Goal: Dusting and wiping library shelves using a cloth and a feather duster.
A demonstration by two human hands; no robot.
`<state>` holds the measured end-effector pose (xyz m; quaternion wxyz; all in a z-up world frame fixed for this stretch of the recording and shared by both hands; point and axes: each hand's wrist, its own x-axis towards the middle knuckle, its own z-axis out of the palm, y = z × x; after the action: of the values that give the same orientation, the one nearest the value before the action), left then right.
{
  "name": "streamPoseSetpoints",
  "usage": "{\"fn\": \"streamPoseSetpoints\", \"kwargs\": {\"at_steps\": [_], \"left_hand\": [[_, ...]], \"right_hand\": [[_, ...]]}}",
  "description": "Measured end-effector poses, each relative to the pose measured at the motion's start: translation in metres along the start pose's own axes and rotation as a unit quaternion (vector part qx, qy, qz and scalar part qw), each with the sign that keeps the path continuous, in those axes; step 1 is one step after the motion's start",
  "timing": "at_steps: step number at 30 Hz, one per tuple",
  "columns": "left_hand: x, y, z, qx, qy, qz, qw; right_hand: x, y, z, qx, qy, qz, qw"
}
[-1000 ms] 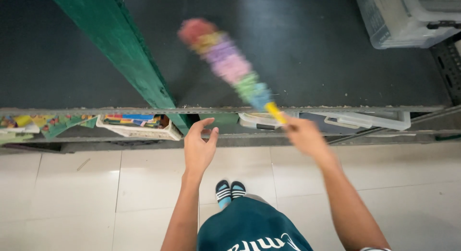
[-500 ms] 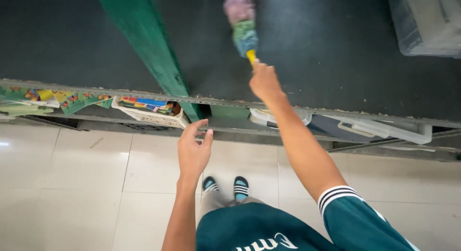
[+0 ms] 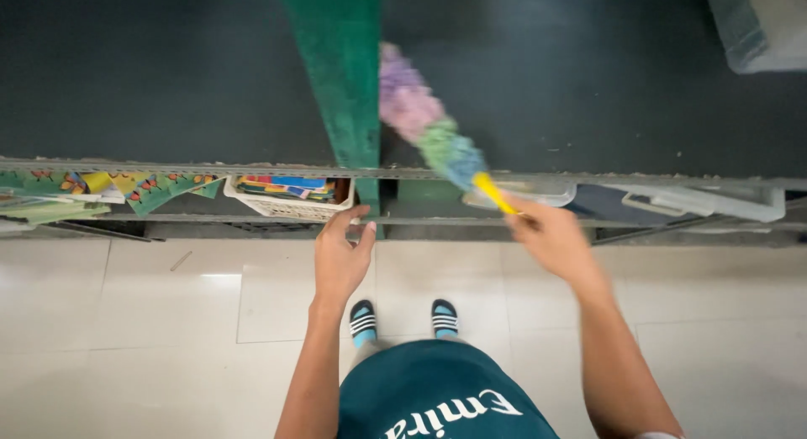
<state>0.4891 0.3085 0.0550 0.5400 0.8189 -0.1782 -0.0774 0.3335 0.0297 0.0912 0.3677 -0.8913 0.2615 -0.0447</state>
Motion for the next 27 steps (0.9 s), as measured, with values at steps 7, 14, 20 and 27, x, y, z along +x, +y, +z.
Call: {"fn": "streamPoseSetpoints", "kwargs": {"at_steps": [7, 14, 20, 27], "left_hand": [[0.019, -0.013, -0.040, 0.026, -0.034, 0.014, 0.999], [0.022, -0.036, -0.034, -0.030, -0.091, 0.054, 0.994], [0.033, -0.014, -0.010, -0.050, -0.114, 0.095, 0.988], [0.047, -0.007, -0.010, -0.038, -0.067, 0.124, 0.989]], "right_hand": [[-0.037, -0.039, 0.076, 0.055, 0.120, 0.098, 0.986], [-0.058, -0.082, 0.124, 0.156, 0.070, 0.108, 0.979], [-0.025, -0.071, 0.131, 0.188, 0.108, 0.075, 0.973], [0.050, -0.110, 0.139, 0.218, 0.069, 0.089, 0.969]]}}
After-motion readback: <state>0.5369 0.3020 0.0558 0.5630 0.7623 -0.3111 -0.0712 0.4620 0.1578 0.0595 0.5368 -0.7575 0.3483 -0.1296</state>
